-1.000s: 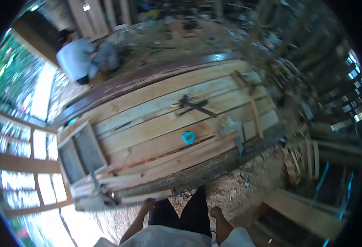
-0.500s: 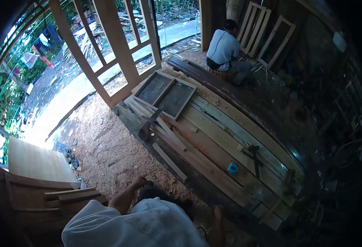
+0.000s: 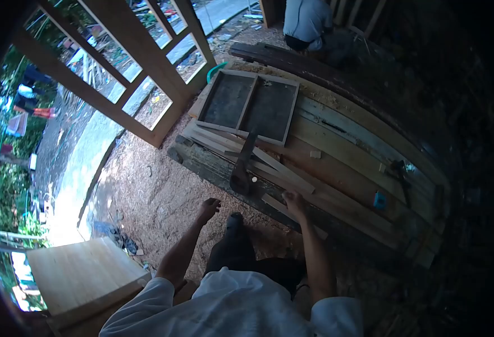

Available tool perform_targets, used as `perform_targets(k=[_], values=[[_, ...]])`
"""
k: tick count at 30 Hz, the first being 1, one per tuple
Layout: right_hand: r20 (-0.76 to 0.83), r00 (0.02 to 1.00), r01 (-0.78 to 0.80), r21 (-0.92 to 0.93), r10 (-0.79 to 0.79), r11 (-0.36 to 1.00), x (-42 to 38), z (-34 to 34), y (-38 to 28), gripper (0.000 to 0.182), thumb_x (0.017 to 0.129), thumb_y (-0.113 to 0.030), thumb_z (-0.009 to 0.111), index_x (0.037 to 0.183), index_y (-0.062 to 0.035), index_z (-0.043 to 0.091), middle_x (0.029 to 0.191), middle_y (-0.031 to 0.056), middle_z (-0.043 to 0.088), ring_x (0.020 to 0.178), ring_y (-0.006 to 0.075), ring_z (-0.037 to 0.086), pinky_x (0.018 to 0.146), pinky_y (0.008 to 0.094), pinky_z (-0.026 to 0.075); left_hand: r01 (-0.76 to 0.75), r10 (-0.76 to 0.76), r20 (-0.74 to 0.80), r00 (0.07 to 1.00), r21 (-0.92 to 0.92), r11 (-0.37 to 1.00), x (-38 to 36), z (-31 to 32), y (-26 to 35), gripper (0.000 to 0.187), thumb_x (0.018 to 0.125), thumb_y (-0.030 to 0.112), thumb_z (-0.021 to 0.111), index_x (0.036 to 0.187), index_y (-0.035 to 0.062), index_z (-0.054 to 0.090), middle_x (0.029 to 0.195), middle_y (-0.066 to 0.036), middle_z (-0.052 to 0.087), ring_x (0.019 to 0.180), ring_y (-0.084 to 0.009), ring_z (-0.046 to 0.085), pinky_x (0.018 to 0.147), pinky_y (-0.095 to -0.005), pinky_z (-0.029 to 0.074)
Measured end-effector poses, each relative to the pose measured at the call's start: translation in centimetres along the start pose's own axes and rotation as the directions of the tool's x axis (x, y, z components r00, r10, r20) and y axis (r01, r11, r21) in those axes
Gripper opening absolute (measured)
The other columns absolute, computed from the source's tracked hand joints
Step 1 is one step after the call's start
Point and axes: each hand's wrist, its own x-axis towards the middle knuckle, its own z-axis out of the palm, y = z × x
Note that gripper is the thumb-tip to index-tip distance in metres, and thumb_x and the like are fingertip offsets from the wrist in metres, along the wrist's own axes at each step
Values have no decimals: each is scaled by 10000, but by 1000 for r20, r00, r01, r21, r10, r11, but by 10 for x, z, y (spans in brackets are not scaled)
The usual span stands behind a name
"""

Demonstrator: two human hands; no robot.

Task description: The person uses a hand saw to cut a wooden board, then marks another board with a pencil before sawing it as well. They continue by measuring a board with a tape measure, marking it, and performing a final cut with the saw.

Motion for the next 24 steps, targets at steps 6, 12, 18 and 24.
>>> perform_targets(k=[6,12,18,24], values=[[-159,983,33,-341,-92,940,49,147,-4,316,891,-227,618,1115,-5,588,964,133,645,873,272,637,765,383,502,-219,204,82,976,256,942,90,-3,10,371,864,288,625,1109,9,623,972,-162,674,839,-258,658,741,-379,510],[-199,972,-7,-554,-124,833,70,192,-23,380,860,-187,635,1191,-17,561,1171,220,557,1096,392,531,918,460,440,-410,411,65,909,318,855,126,25,18,379,765,239,703,1048,2,621,951,-213,644,862,-349,616,796,-428,487],[-264,959,-46,-490,-98,870,60,193,-35,383,818,-96,643,1182,-9,560,1132,204,563,1060,379,546,903,458,443,-379,337,192,922,265,886,136,27,28,358,769,205,713,1024,-15,591,932,-193,651,839,-314,625,744,-396,493],[-414,842,167,-409,-346,897,-13,164,-45,394,781,53,537,1169,-16,530,1130,186,518,1087,363,501,947,445,408,-40,100,449,888,-143,989,67,29,83,464,831,138,695,1226,25,479,989,-104,664,842,-140,621,632,-258,479]])
